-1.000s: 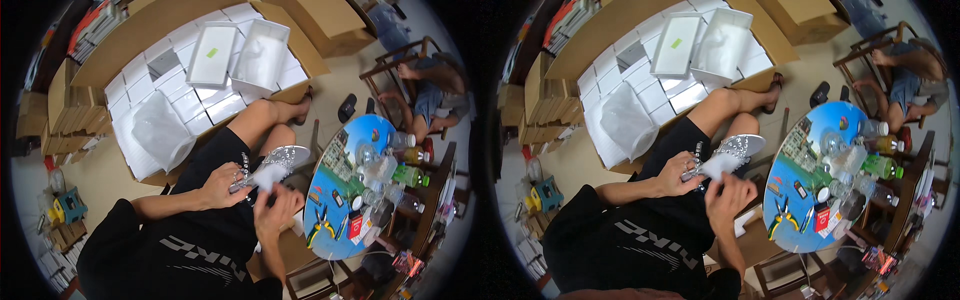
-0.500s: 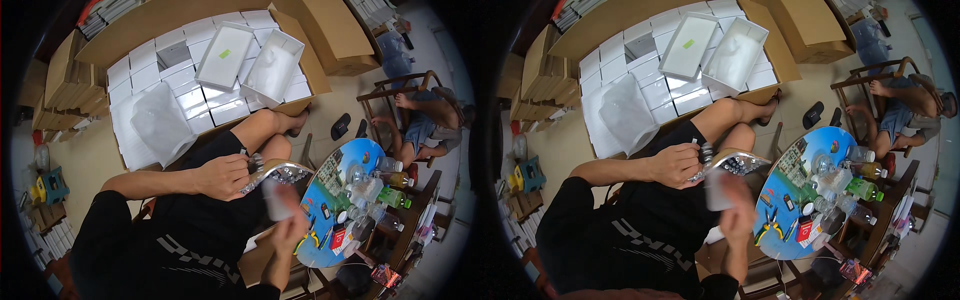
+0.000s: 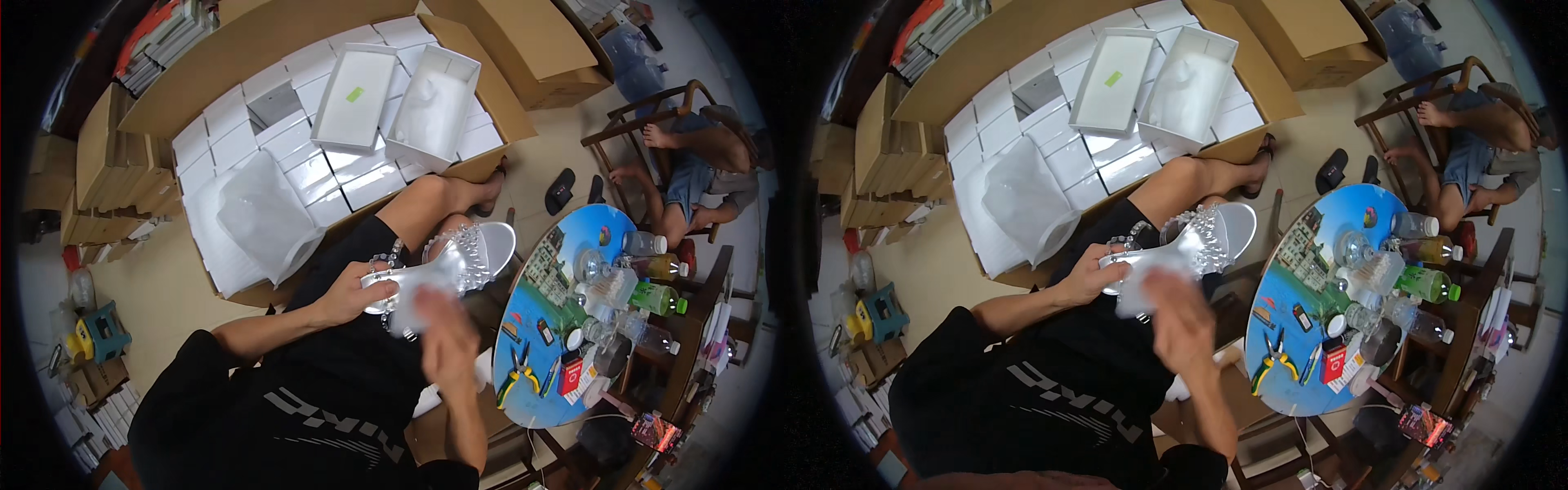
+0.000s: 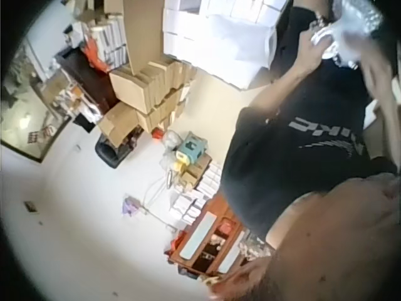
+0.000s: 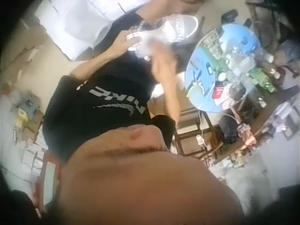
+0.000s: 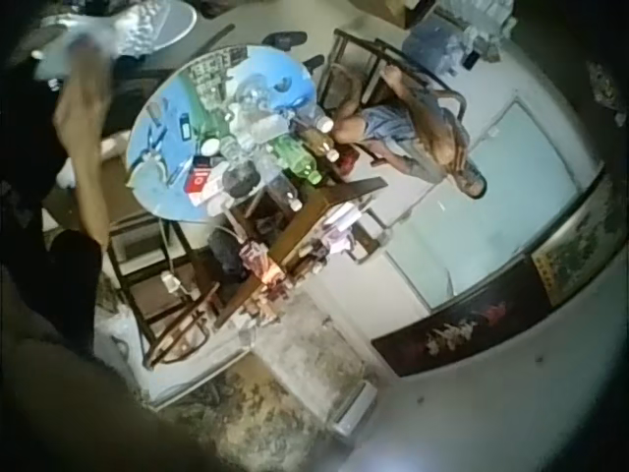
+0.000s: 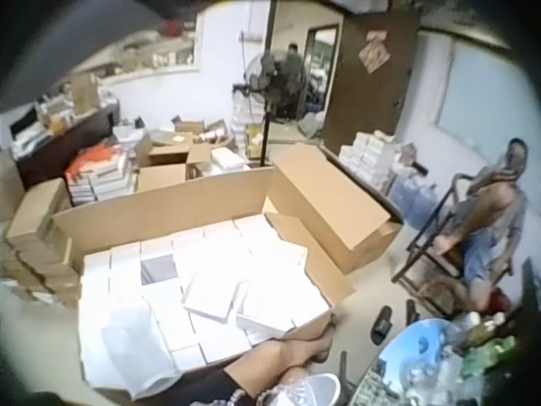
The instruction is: The person is repairing a silver high-heeled shoe by hand. They use a wooden stick to apply adhesive to the heel and sole, then use pliers to adjust the heel structure. The person also handles white tissue paper and places the shoe into a white box.
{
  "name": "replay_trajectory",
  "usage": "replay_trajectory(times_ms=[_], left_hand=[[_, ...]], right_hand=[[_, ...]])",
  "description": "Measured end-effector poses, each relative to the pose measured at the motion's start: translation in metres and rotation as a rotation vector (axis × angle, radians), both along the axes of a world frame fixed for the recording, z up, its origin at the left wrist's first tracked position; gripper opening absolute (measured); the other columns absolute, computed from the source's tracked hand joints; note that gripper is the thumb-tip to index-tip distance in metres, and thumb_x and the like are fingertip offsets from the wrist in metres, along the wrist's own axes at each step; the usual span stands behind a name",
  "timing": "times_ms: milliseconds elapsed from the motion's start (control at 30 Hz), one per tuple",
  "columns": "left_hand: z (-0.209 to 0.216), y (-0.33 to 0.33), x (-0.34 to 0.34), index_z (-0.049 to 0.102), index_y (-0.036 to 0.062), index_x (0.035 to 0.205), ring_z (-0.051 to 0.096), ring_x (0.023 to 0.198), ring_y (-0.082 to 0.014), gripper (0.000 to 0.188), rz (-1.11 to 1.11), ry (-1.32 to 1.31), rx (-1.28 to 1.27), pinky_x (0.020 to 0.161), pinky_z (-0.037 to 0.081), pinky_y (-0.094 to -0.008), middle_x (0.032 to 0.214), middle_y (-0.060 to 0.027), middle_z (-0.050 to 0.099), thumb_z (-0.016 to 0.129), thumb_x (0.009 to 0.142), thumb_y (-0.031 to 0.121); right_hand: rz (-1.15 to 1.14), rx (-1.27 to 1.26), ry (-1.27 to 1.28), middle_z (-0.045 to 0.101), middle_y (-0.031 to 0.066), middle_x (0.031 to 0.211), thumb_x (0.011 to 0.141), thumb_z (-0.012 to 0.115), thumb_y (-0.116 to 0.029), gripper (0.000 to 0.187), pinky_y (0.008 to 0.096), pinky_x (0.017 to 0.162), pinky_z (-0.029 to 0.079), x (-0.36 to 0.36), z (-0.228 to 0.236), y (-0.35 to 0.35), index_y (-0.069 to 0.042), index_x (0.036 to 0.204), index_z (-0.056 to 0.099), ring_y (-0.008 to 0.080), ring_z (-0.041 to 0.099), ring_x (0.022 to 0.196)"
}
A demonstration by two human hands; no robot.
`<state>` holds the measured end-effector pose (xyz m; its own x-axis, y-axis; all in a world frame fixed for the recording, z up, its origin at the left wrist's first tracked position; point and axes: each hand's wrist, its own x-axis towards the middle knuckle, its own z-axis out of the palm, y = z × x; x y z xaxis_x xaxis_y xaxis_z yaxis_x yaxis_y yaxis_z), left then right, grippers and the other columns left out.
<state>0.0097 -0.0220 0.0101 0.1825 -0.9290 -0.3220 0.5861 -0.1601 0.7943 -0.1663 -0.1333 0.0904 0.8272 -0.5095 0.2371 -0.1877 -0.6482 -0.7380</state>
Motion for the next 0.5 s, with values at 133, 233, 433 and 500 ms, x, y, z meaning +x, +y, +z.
replay_trajectory(times_ms=[133, 233, 433, 500], left_hand=[[-0.012, 0.007, 0.000, 0.066, -0.0024, 0.114, 0.064, 0.089, -0.0100, 0.028, 0.098, 0.251, -0.021, 0.080, 0.051, -0.0258, 0.100, -0.0043, 0.069, 0.062, 0.099, 0.021], [-0.009, 0.003, 0.001, 0.061, -0.0076, 0.122, 0.068, 0.100, -0.0203, 0.044, 0.055, 0.390, -0.062, 0.087, 0.052, -0.0313, 0.110, -0.0136, 0.070, 0.058, 0.100, 0.031], [0.002, 0.000, -0.002, 0.057, -0.0089, 0.128, 0.067, 0.105, -0.0269, 0.052, 0.071, 0.475, -0.037, 0.094, 0.051, -0.0339, 0.117, -0.0195, 0.067, 0.054, 0.101, 0.035], [0.000, 0.001, -0.004, 0.057, -0.0089, 0.129, 0.067, 0.104, -0.0266, 0.051, 0.111, 0.464, -0.021, 0.090, 0.051, -0.0327, 0.116, -0.0188, 0.067, 0.052, 0.102, 0.035]], right_hand=[[-0.149, 0.489, -0.366, 0.070, 0.0236, 0.105, 0.092, 0.058, 0.001, 0.015, 0.0371, 0.087, 0.054, -0.009, 0.001, 0.030, 0.006, 0.105, 0.063, 0.0306, 0.071, 0.095], [-0.371, 0.482, -0.475, 0.067, 0.0116, 0.085, 0.089, 0.067, -0.001, 0.013, 0.0280, 0.070, 0.050, -0.002, -0.006, 0.022, 0.003, 0.099, 0.060, 0.0162, 0.062, 0.074], [-0.975, 0.439, -0.527, 0.065, 0.0090, 0.093, 0.090, 0.072, -0.004, 0.024, 0.0285, 0.070, 0.052, -0.023, -0.040, -0.044, 0.001, 0.109, 0.058, 0.0136, 0.061, 0.080], [-0.901, 0.414, -0.561, 0.065, 0.0084, 0.094, 0.089, 0.072, -0.002, 0.028, 0.0286, 0.072, 0.053, -0.013, -0.025, -0.029, 0.001, 0.112, 0.057, 0.0137, 0.062, 0.082]])
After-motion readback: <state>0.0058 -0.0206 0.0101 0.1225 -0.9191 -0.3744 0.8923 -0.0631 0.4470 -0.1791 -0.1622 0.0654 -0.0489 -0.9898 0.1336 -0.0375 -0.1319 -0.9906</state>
